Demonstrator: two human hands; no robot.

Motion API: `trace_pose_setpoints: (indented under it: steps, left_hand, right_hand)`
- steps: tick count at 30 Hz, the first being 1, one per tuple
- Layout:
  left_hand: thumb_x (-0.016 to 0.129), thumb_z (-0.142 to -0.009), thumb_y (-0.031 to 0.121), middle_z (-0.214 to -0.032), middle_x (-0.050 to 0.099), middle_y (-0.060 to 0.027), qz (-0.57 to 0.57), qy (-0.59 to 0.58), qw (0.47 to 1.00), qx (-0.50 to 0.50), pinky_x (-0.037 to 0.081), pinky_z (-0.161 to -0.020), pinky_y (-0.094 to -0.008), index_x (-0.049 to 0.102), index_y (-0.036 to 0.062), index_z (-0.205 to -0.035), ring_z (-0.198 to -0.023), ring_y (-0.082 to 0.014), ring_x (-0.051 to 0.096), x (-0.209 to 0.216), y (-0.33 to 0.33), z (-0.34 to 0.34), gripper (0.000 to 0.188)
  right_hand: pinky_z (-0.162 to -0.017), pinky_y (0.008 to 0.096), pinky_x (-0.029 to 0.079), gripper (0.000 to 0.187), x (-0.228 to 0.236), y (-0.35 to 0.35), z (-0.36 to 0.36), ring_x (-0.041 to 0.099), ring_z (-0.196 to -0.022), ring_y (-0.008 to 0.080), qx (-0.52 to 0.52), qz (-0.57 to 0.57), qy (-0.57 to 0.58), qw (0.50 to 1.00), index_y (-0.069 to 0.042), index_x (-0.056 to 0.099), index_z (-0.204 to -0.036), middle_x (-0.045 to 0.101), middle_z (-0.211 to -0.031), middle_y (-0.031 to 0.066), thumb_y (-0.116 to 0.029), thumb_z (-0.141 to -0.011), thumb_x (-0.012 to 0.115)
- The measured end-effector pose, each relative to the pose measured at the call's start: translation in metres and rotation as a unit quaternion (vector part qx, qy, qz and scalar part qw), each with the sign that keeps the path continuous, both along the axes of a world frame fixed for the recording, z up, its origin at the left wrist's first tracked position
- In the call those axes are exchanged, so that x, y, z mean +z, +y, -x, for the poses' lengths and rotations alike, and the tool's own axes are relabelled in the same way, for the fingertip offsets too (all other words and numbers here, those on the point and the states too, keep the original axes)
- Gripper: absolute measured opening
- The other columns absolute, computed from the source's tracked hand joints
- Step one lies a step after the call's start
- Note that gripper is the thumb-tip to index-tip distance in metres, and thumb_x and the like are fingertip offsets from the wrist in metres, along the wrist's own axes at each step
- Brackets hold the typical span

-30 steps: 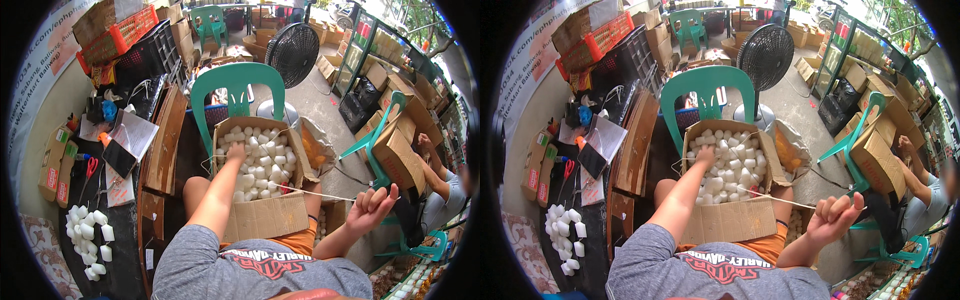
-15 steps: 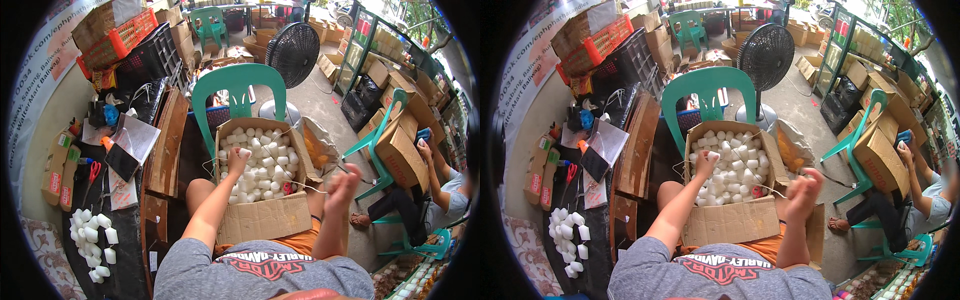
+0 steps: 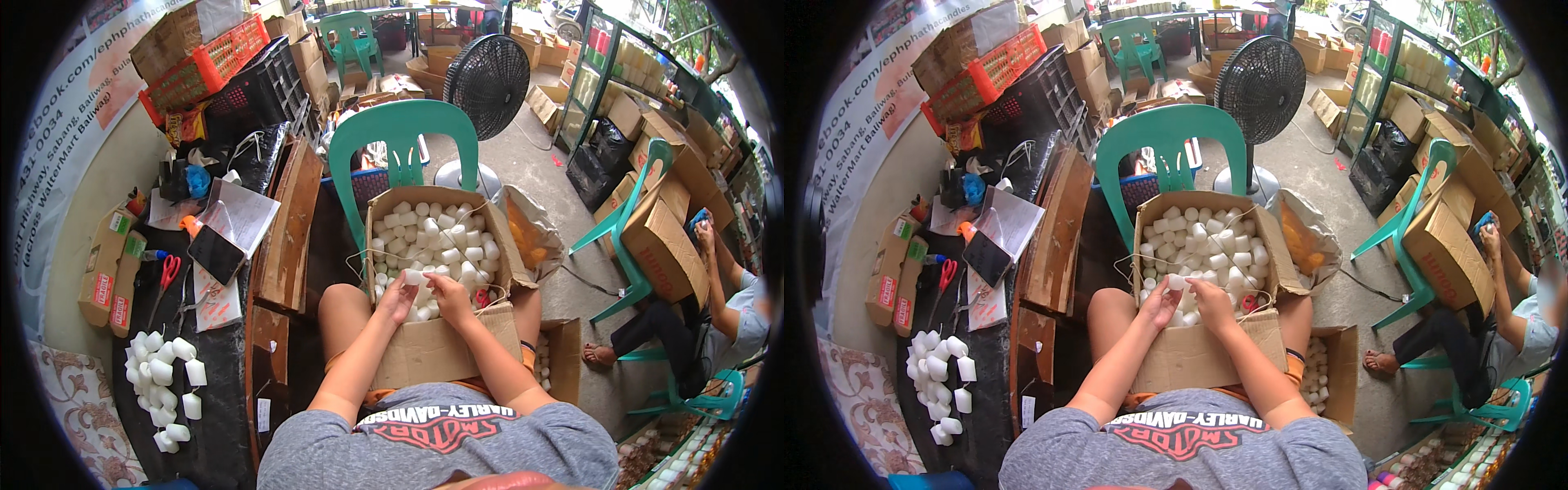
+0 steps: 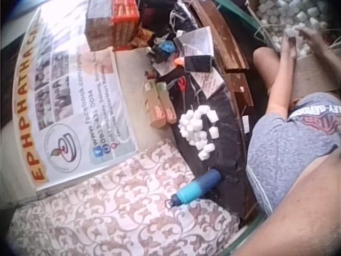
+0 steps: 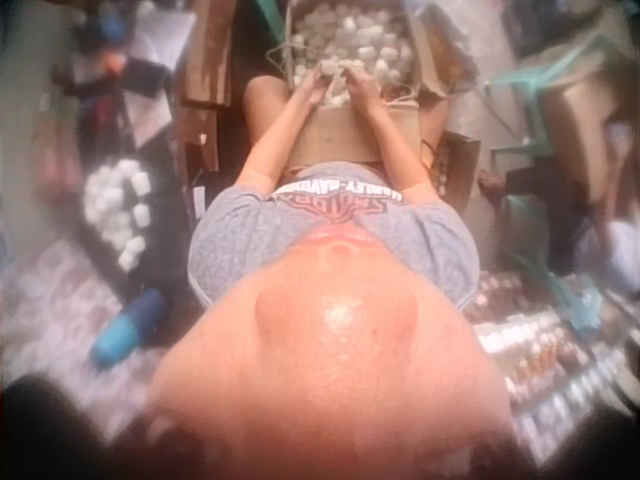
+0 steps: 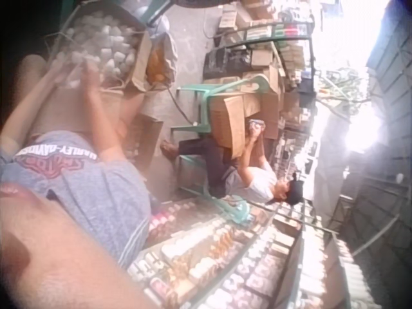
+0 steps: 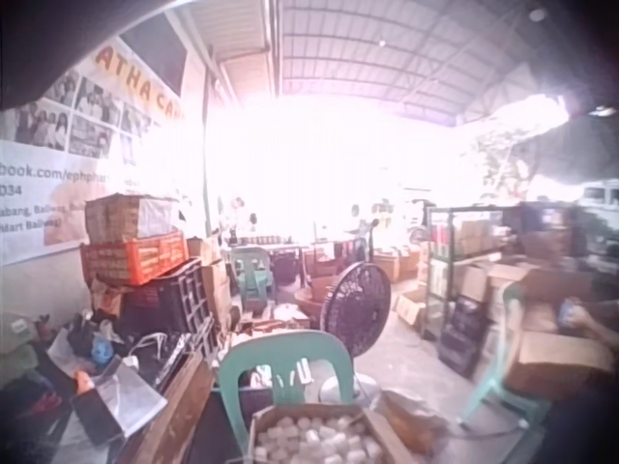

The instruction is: The person sits with a box of white cylindrical objects on their lap and repeatedly picks up an object, inserts a wick, and places it back in the box. The person continues this repetitive assembly process throughout the clip.

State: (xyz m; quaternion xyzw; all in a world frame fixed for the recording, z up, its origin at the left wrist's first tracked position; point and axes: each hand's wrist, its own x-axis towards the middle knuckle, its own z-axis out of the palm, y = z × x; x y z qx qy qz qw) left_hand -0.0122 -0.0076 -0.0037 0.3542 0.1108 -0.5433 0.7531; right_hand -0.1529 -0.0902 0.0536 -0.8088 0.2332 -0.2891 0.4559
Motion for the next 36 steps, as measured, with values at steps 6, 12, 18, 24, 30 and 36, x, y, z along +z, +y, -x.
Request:
trace_pose_setpoints:
  steps: [6, 12, 18, 24, 30, 36]
  left_hand:
    - [0.065, -0.085, 0.027, -0.098, 0.058, -0.0076, 0.034, -0.043, 0.998, -0.028, 0.05, -0.084, -0.0255, 0.054, 0.0065, -0.105, -0.091, -0.0158, 0.056, -0.002, -0.005, 0.0, 0.031]
    - [0.064, -0.085, 0.025, -0.094, 0.062, -0.004, 0.054, -0.079, 0.995, -0.023, 0.049, -0.084, -0.0261, 0.057, 0.0071, -0.098, -0.088, -0.0136, 0.058, 0.001, -0.003, -0.001, 0.024]
    - [0.066, -0.084, 0.025, -0.087, 0.063, -0.0037, 0.049, -0.089, 0.994, -0.037, 0.049, -0.083, -0.0257, 0.058, 0.0081, -0.093, -0.084, -0.0131, 0.059, 0.012, -0.003, 0.002, 0.02]
    - [0.064, -0.085, 0.026, -0.085, 0.064, -0.0031, 0.061, -0.121, 0.989, -0.058, 0.051, -0.077, -0.0234, 0.06, 0.0079, -0.09, -0.078, -0.012, 0.061, 0.012, -0.003, 0.003, 0.02]
    - [0.062, -0.086, 0.028, -0.087, 0.065, -0.0036, 0.066, -0.131, 0.987, -0.067, 0.051, -0.075, -0.0213, 0.061, 0.0068, -0.091, -0.079, -0.0115, 0.062, 0.012, -0.004, 0.004, 0.022]
    - [0.062, -0.086, 0.027, -0.091, 0.065, -0.0045, 0.071, -0.133, 0.986, -0.073, 0.051, -0.078, -0.0204, 0.061, 0.0052, -0.093, -0.084, -0.012, 0.062, 0.016, -0.004, 0.004, 0.023]
  right_hand:
    - [-0.068, 0.0337, 0.049, 0.013, 0.0, 0.0, -0.005, 0.061, -0.077, 0.0239, -0.041, 0.111, -0.001, 0.993, -0.008, 0.063, -0.091, 0.064, -0.082, 0.0075, -0.006, -0.079, 0.06]
    - [-0.068, 0.0367, 0.046, 0.007, 0.01, 0.003, -0.01, 0.057, -0.077, 0.027, -0.047, 0.173, 0.014, 0.984, -0.01, 0.065, -0.084, 0.063, -0.077, 0.0066, -0.012, -0.078, 0.063]
    - [-0.064, 0.0356, 0.046, 0.007, 0.004, 0.004, -0.015, 0.057, -0.072, 0.025, -0.082, 0.161, -0.018, 0.983, -0.009, 0.065, -0.084, 0.062, -0.075, 0.0063, -0.014, -0.079, 0.064]
    - [-0.063, 0.0346, 0.047, 0.009, 0.003, 0.006, -0.014, 0.058, -0.071, 0.0239, -0.098, 0.169, 0.001, 0.981, -0.008, 0.064, -0.082, 0.062, -0.076, 0.0058, -0.017, -0.08, 0.063]
    - [-0.069, 0.0358, 0.046, 0.011, 0.005, 0.008, -0.012, 0.058, -0.077, 0.0242, -0.118, 0.218, 0.026, 0.969, -0.009, 0.064, -0.081, 0.064, -0.08, 0.0054, -0.019, -0.079, 0.06]
    - [-0.07, 0.0362, 0.045, 0.012, 0.003, 0.007, -0.01, 0.058, -0.077, 0.0242, -0.124, 0.226, 0.038, 0.965, -0.009, 0.064, -0.081, 0.065, -0.081, 0.0058, -0.02, -0.08, 0.061]
